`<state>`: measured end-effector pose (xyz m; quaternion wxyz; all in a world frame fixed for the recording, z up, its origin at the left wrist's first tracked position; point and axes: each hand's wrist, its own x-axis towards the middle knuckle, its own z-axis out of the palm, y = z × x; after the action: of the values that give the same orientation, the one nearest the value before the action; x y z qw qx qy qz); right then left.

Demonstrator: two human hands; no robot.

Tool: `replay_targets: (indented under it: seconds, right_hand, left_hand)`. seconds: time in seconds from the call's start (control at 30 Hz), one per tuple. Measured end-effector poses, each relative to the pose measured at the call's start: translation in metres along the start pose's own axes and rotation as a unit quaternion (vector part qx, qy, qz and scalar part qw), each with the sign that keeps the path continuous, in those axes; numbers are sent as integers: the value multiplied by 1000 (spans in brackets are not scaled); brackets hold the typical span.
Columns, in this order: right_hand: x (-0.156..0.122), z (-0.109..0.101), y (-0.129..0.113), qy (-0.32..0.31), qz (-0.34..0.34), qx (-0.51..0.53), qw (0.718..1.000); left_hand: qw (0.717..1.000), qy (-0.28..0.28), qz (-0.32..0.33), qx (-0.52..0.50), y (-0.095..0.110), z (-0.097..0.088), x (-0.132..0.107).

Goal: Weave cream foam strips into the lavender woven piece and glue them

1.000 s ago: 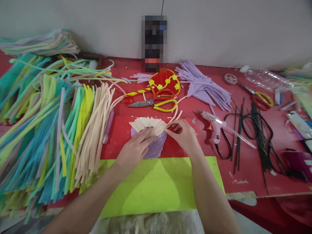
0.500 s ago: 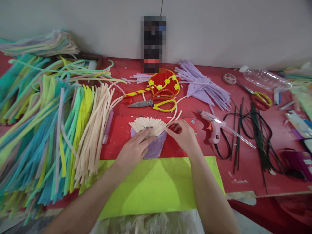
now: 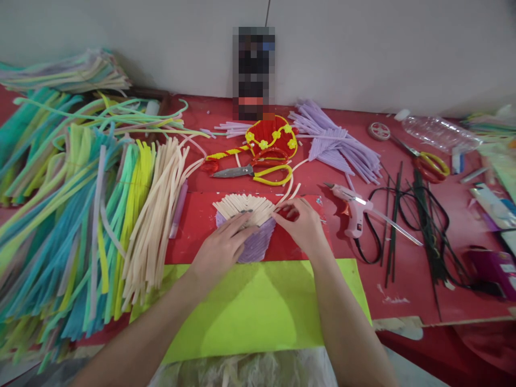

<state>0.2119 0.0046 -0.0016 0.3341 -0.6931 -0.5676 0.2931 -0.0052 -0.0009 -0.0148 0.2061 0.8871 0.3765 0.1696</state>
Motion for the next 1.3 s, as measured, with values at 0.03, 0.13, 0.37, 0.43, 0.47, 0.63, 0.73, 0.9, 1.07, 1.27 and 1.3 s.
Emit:
replay_targets:
  seconds: [0.03,0.13,0.37,0.43,0.47,0.63,0.73,0.9,1.07,1.27,1.3]
  right_hand:
    - [0,-1,0,-5,5,6,1000]
    - [0,-1,-1,-7,24,18,1000]
    - [1,5,-2,38,9,-21,999]
    - [2,2,2,29,4,-4,1000]
    - [2,0,4,20,4,9,1000]
    - [4,-5,10,-5,10,34,999]
    - [3,-3,8,0,3,22,1000]
    - [2,1,5,12,-10,5,1000]
    - [2,1,4,18,-12,-4,1000]
    - [1,-2,3,-9,-1,11,1000]
    - [1,-3,3,-14,0,10,1000]
  left_hand:
    - [1000,2,-1,-1,0,0,0]
    - [1000,2,-1,-2,0,1,0]
    - [1000,-4,-4,2,1,-1,0]
    - [1000,-3,-2,3,1,-1,0]
    - [1000,-2,-1,3,0,-1,0]
    - [1000,2,2,2,0,0,0]
    - [1000,2,1,-1,1,0,0]
    - [1000,-7,-3,-4,1,0,0]
    - [1000,-3,-3,-2,0,-1,0]
    - [1000,-2,-1,1,0,0,1]
    - [1000,-1,-1,1,0,0,1]
